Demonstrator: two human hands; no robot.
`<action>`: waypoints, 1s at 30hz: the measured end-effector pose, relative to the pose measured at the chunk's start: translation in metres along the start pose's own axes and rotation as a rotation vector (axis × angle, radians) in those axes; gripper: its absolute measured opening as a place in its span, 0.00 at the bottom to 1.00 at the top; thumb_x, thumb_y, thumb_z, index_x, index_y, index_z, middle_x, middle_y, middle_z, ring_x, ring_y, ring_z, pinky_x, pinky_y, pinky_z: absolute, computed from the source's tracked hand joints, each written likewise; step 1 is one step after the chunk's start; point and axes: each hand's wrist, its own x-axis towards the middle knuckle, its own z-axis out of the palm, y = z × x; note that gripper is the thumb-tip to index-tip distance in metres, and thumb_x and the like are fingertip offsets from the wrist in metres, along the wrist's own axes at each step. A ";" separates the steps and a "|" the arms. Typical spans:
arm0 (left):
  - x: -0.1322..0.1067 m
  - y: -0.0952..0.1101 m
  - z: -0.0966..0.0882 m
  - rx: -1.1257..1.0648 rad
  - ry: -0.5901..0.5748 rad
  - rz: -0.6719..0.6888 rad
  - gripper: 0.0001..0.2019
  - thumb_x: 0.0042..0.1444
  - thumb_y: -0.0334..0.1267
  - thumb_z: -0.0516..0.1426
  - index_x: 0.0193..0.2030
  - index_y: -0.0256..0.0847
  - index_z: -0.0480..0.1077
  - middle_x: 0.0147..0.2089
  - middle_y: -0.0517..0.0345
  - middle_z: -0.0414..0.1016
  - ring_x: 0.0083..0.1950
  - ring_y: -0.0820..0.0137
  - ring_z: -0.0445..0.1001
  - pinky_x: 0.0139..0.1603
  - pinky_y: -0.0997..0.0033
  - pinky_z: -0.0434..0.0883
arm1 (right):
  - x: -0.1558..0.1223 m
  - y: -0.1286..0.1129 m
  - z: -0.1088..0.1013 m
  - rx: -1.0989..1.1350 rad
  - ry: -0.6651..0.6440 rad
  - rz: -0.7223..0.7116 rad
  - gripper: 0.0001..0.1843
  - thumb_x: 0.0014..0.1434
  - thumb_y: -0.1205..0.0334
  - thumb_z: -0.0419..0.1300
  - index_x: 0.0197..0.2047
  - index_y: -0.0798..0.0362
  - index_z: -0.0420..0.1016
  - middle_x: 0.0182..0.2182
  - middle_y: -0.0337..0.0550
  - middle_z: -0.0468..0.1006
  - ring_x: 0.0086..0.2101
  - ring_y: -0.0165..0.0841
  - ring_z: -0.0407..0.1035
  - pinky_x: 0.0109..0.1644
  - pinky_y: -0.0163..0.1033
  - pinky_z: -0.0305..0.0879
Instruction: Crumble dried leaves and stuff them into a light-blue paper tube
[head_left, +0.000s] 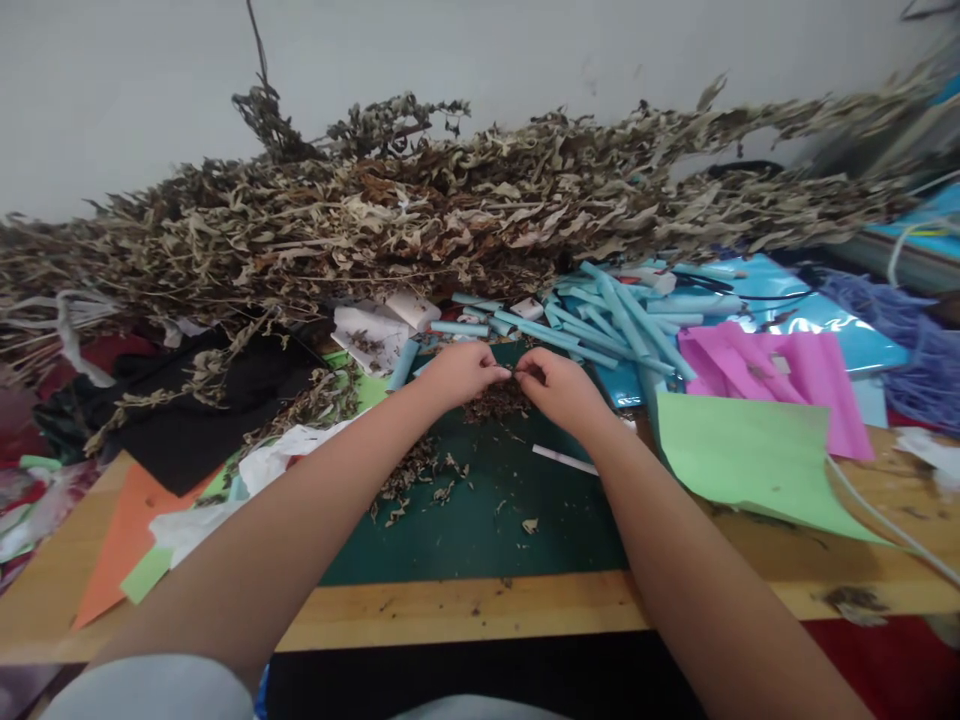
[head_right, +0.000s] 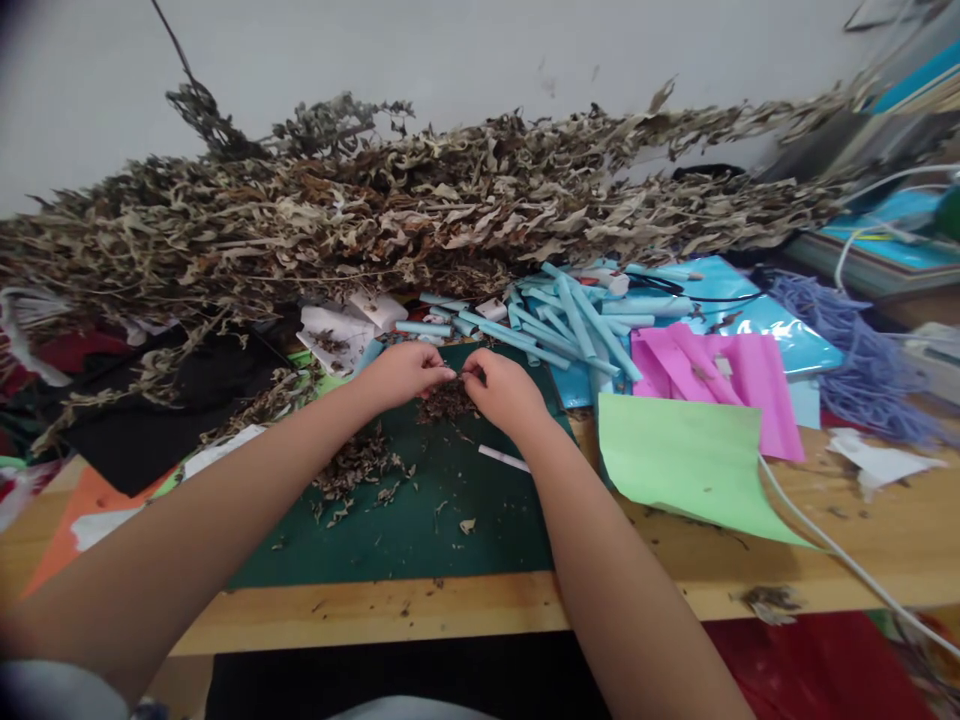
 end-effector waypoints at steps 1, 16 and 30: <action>0.001 -0.002 -0.001 0.011 0.000 0.010 0.11 0.41 0.37 0.58 0.14 0.40 0.63 0.09 0.65 0.59 0.16 0.73 0.61 0.28 0.72 0.60 | 0.000 0.001 0.000 -0.008 -0.010 0.000 0.05 0.49 0.65 0.51 0.30 0.53 0.67 0.24 0.39 0.70 0.24 0.30 0.61 0.26 0.34 0.54; 0.003 -0.018 -0.003 -0.019 -0.008 0.152 0.03 0.37 0.31 0.58 0.20 0.42 0.72 0.19 0.62 0.70 0.23 0.72 0.64 0.31 0.75 0.61 | 0.001 0.006 0.010 0.120 -0.050 0.023 0.05 0.47 0.66 0.52 0.29 0.53 0.68 0.23 0.38 0.71 0.24 0.28 0.61 0.27 0.33 0.56; 0.002 -0.022 -0.002 0.008 0.020 0.255 0.04 0.39 0.32 0.56 0.22 0.44 0.73 0.26 0.60 0.72 0.31 0.69 0.67 0.37 0.73 0.61 | 0.001 0.004 0.006 0.280 -0.007 0.126 0.04 0.46 0.64 0.52 0.28 0.53 0.66 0.22 0.36 0.69 0.24 0.28 0.62 0.27 0.33 0.57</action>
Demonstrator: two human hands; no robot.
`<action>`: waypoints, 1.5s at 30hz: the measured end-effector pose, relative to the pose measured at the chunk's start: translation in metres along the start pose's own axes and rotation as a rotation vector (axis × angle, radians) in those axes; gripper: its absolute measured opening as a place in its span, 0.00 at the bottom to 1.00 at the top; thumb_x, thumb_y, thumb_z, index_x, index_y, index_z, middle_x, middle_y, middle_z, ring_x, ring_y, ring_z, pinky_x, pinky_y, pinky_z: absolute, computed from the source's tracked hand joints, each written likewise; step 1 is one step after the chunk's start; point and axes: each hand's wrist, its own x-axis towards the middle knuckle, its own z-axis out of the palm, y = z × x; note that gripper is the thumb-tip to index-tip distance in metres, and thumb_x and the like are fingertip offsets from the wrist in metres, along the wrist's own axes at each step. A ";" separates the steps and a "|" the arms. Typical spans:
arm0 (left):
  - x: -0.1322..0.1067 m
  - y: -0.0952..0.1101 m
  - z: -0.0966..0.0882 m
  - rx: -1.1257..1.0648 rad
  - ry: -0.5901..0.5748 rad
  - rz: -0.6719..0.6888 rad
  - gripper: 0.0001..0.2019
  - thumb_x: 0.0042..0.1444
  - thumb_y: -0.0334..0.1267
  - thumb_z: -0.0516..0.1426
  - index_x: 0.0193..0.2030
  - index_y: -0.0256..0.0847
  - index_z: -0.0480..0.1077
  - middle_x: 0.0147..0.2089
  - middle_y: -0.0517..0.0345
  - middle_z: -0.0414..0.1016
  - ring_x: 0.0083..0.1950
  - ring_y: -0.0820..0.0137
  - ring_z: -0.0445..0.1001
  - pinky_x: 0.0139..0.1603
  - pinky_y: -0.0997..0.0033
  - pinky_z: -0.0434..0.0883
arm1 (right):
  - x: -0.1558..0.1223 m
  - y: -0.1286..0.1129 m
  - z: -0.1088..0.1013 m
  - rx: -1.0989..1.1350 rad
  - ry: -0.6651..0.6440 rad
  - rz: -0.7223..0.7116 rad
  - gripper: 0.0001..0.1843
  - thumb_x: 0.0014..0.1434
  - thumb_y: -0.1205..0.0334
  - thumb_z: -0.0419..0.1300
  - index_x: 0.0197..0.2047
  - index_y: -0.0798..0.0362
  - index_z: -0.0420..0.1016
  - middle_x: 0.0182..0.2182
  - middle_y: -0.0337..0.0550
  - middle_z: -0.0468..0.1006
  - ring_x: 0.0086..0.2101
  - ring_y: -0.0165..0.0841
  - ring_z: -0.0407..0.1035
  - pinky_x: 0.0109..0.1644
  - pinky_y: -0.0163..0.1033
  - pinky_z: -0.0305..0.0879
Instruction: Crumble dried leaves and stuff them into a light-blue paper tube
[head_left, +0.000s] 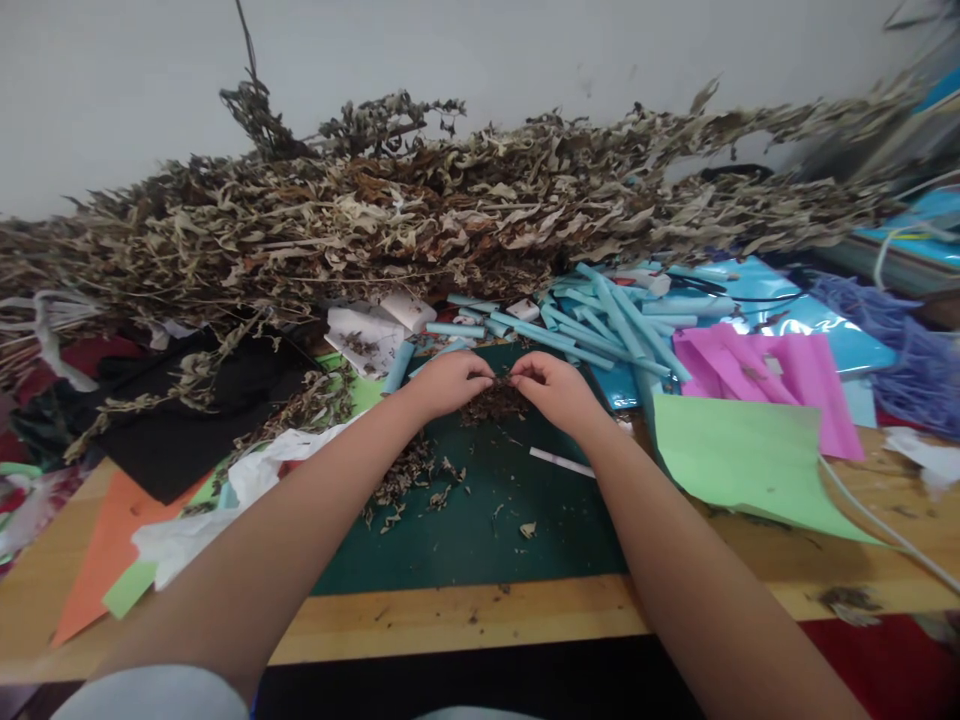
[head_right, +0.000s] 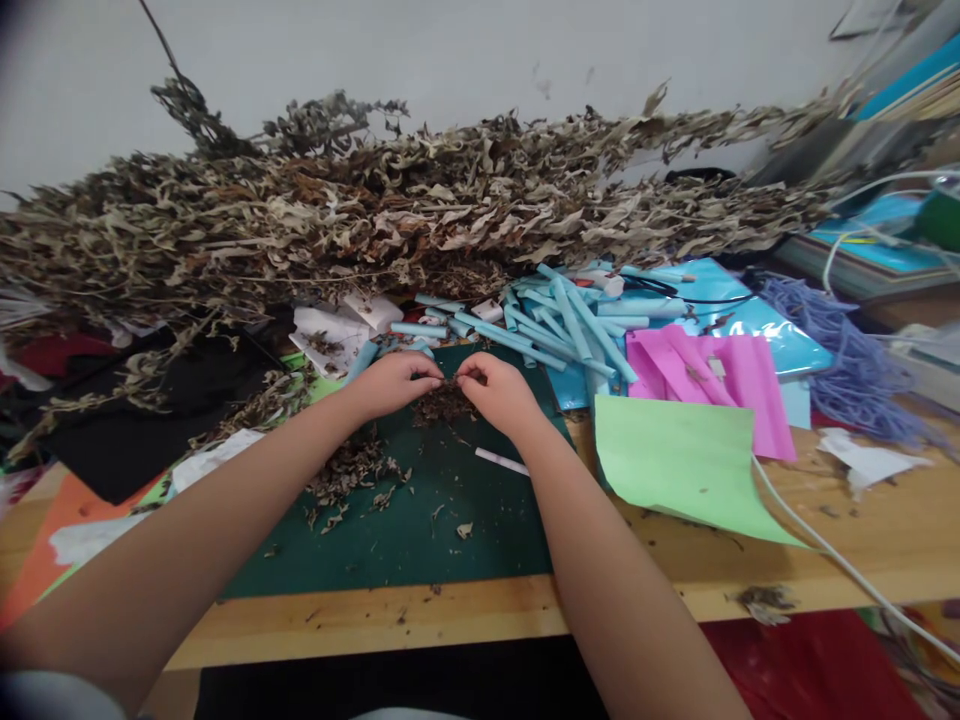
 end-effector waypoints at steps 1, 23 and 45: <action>0.000 -0.001 0.000 0.008 0.000 -0.002 0.04 0.39 0.32 0.56 0.22 0.44 0.73 0.26 0.60 0.73 0.31 0.69 0.67 0.38 0.73 0.61 | 0.000 0.000 0.000 0.004 0.004 0.010 0.04 0.46 0.64 0.52 0.28 0.53 0.66 0.22 0.36 0.69 0.23 0.28 0.62 0.27 0.33 0.57; -0.007 -0.001 -0.015 0.163 -0.012 -0.089 0.07 0.41 0.35 0.53 0.20 0.43 0.72 0.25 0.59 0.72 0.29 0.68 0.67 0.32 0.73 0.60 | 0.002 0.003 0.000 0.008 0.056 0.088 0.05 0.45 0.62 0.52 0.27 0.53 0.66 0.20 0.36 0.67 0.22 0.28 0.61 0.25 0.33 0.55; -0.016 0.024 -0.014 0.524 -0.129 0.124 0.10 0.48 0.35 0.47 0.26 0.38 0.69 0.29 0.55 0.70 0.34 0.67 0.66 0.36 0.69 0.61 | -0.008 -0.009 -0.008 -0.291 0.025 -0.438 0.17 0.57 0.57 0.44 0.43 0.55 0.67 0.41 0.47 0.71 0.41 0.36 0.63 0.45 0.41 0.56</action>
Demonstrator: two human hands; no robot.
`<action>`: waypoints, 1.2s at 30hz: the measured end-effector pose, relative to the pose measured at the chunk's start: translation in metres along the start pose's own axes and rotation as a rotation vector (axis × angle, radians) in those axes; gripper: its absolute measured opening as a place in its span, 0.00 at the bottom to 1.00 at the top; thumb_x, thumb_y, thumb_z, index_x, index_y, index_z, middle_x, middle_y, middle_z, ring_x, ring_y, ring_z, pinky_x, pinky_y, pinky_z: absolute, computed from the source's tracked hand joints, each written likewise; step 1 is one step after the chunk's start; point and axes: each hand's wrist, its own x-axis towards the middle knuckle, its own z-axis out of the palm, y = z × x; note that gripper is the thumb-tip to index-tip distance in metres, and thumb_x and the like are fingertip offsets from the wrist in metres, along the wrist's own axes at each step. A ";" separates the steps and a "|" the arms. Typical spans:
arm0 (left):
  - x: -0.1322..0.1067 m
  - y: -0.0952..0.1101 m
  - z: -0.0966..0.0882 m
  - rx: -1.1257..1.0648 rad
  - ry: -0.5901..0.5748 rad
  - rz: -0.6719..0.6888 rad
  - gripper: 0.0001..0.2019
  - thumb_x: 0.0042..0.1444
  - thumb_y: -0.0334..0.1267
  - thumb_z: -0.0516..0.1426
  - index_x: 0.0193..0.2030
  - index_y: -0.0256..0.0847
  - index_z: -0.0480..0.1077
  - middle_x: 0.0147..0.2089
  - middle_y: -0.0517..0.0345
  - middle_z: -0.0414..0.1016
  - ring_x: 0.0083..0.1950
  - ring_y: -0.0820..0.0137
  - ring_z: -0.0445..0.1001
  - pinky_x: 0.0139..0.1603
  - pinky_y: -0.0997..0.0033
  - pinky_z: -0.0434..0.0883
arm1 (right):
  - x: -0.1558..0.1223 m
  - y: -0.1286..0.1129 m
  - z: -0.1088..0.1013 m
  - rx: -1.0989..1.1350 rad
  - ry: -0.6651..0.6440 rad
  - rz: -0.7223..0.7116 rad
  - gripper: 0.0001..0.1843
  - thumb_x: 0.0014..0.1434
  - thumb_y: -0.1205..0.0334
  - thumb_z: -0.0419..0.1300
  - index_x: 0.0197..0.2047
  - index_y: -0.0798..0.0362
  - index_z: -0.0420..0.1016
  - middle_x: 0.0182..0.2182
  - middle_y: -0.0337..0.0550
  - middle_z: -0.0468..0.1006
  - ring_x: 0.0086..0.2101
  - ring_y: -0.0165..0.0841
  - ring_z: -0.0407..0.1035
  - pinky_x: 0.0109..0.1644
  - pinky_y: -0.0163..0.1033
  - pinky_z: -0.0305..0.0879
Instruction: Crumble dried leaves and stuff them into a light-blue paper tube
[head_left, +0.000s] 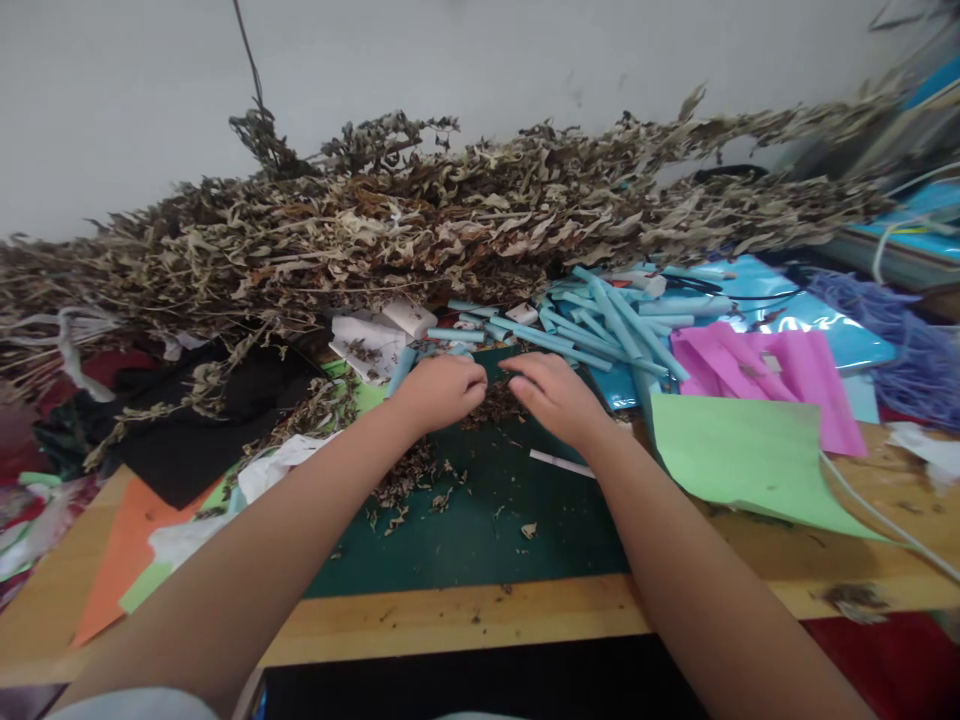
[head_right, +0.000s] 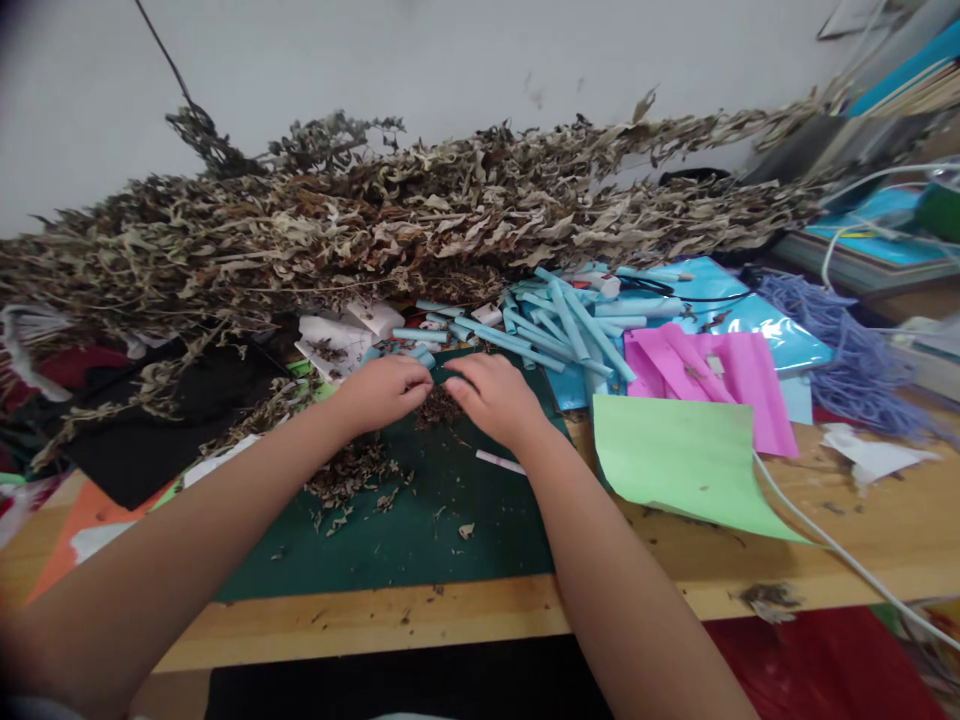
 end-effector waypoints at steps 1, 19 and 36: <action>-0.001 0.003 -0.001 0.059 -0.007 0.038 0.10 0.48 0.35 0.47 0.26 0.38 0.68 0.28 0.55 0.69 0.32 0.68 0.65 0.34 0.70 0.60 | 0.000 -0.004 -0.001 -0.077 -0.080 -0.055 0.16 0.56 0.55 0.48 0.42 0.55 0.67 0.40 0.46 0.71 0.40 0.37 0.62 0.44 0.41 0.56; 0.003 0.003 -0.040 0.075 -0.124 0.161 0.07 0.46 0.32 0.45 0.21 0.38 0.60 0.23 0.60 0.60 0.27 0.73 0.60 0.27 0.75 0.56 | -0.002 -0.004 -0.003 -0.365 -0.142 -0.149 0.17 0.58 0.57 0.44 0.30 0.55 0.71 0.26 0.44 0.73 0.30 0.33 0.64 0.31 0.35 0.53; -0.030 -0.081 -0.039 0.382 -0.196 -0.320 0.14 0.47 0.42 0.45 0.29 0.40 0.70 0.33 0.53 0.73 0.34 0.64 0.69 0.31 0.71 0.61 | 0.006 0.002 0.022 -0.196 -0.176 0.090 0.17 0.53 0.69 0.48 0.45 0.52 0.69 0.38 0.43 0.73 0.39 0.36 0.64 0.41 0.39 0.59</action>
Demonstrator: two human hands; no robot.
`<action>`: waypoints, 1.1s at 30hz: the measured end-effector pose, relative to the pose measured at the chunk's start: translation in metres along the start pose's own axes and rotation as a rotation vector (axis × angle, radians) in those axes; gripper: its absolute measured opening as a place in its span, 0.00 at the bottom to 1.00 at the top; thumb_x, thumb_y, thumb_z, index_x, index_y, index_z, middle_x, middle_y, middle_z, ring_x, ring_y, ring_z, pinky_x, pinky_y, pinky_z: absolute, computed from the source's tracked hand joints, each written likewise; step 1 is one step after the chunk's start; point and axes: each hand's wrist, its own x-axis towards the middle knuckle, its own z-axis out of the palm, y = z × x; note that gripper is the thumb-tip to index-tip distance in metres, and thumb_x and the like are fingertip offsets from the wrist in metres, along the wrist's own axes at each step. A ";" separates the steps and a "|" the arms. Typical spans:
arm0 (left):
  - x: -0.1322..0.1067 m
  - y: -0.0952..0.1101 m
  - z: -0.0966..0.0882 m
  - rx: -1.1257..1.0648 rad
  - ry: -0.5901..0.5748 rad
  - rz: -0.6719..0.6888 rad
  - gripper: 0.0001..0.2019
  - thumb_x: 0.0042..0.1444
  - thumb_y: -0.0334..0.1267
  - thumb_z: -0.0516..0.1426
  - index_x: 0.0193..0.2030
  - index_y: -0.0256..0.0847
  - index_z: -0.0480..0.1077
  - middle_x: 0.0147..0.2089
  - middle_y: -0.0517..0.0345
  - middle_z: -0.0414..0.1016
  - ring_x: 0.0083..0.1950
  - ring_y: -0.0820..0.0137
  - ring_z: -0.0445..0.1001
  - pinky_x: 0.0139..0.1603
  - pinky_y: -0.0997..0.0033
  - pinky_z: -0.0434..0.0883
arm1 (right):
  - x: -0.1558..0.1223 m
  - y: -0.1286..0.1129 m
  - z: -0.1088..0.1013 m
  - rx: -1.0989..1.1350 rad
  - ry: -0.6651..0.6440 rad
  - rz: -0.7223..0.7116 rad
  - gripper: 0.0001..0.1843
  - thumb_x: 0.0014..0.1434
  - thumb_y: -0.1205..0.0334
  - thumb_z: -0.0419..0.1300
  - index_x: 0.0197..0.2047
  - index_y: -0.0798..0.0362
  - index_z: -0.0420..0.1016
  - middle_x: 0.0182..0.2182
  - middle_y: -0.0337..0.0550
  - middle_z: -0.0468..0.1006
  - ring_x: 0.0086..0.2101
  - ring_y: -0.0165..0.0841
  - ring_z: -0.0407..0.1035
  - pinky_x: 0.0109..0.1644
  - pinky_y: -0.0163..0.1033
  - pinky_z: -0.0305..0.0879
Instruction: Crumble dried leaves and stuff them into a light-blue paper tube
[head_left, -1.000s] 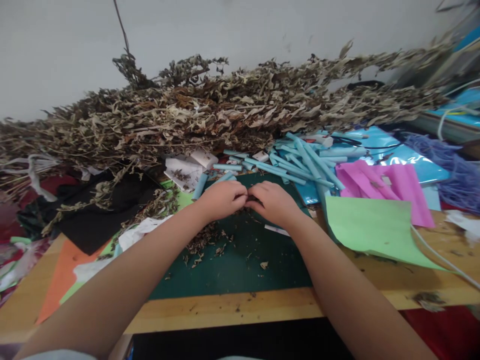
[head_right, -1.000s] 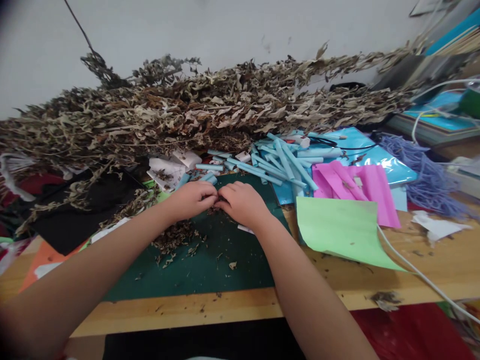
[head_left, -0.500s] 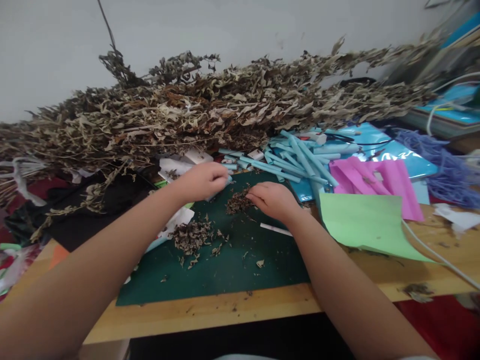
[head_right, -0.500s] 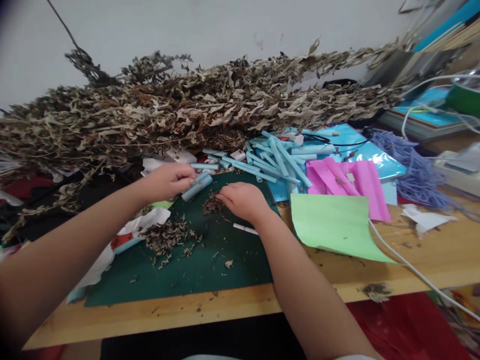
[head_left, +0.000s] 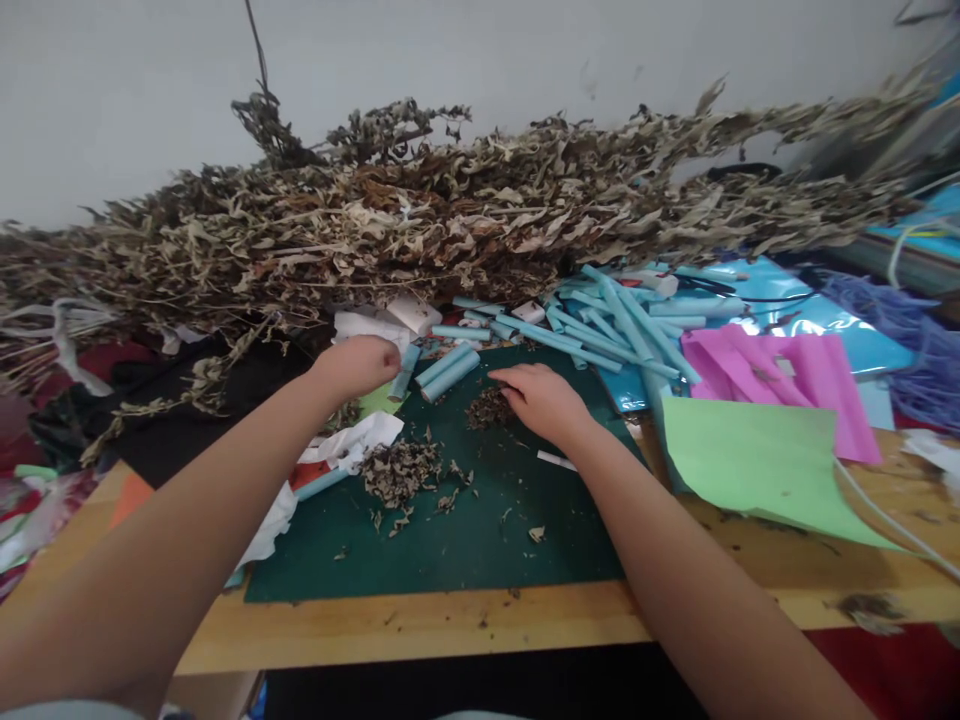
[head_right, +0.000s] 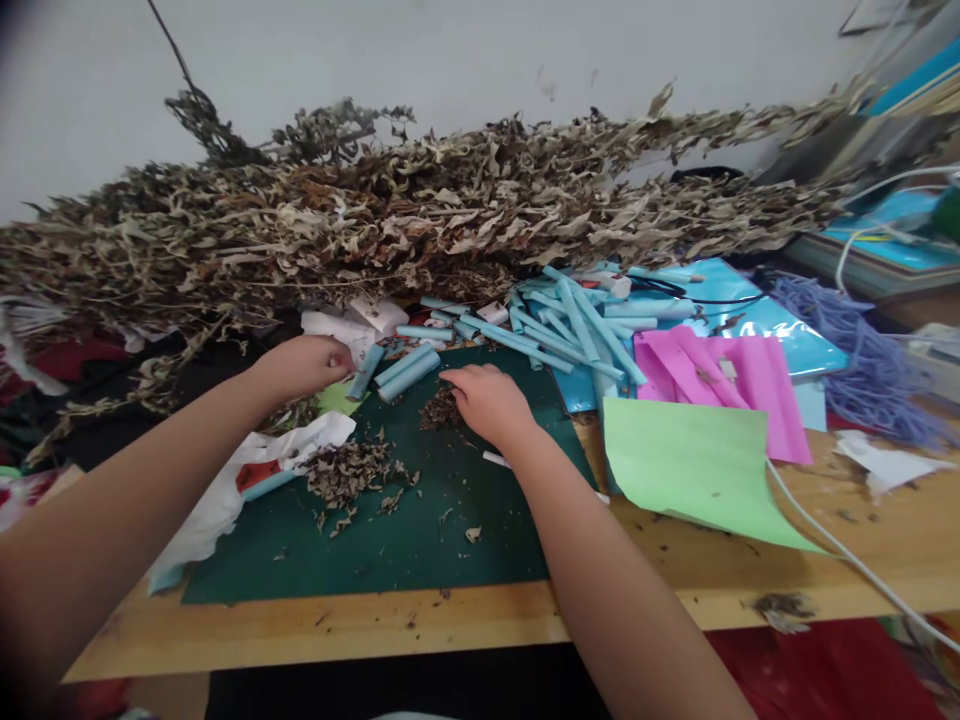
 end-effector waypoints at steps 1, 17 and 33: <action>-0.001 -0.006 0.002 0.023 -0.008 -0.032 0.14 0.47 0.42 0.46 0.29 0.40 0.70 0.32 0.52 0.73 0.34 0.63 0.69 0.30 0.71 0.61 | 0.000 -0.001 0.000 -0.012 -0.007 -0.001 0.17 0.52 0.68 0.48 0.45 0.51 0.69 0.39 0.42 0.73 0.39 0.36 0.63 0.41 0.40 0.59; -0.077 0.048 -0.011 -0.081 0.030 0.173 0.15 0.54 0.49 0.44 0.35 0.42 0.66 0.35 0.54 0.69 0.39 0.64 0.67 0.36 0.67 0.60 | -0.010 -0.021 -0.014 -0.058 0.089 0.097 0.09 0.52 0.58 0.52 0.29 0.54 0.69 0.30 0.43 0.69 0.31 0.33 0.64 0.30 0.35 0.56; -0.117 0.102 0.045 -0.058 0.181 0.062 0.09 0.46 0.38 0.56 0.37 0.45 0.66 0.44 0.53 0.67 0.49 0.57 0.61 0.52 0.44 0.47 | -0.026 -0.067 -0.006 0.008 -0.365 -0.208 0.06 0.52 0.68 0.50 0.31 0.50 0.67 0.29 0.38 0.71 0.29 0.30 0.66 0.26 0.33 0.51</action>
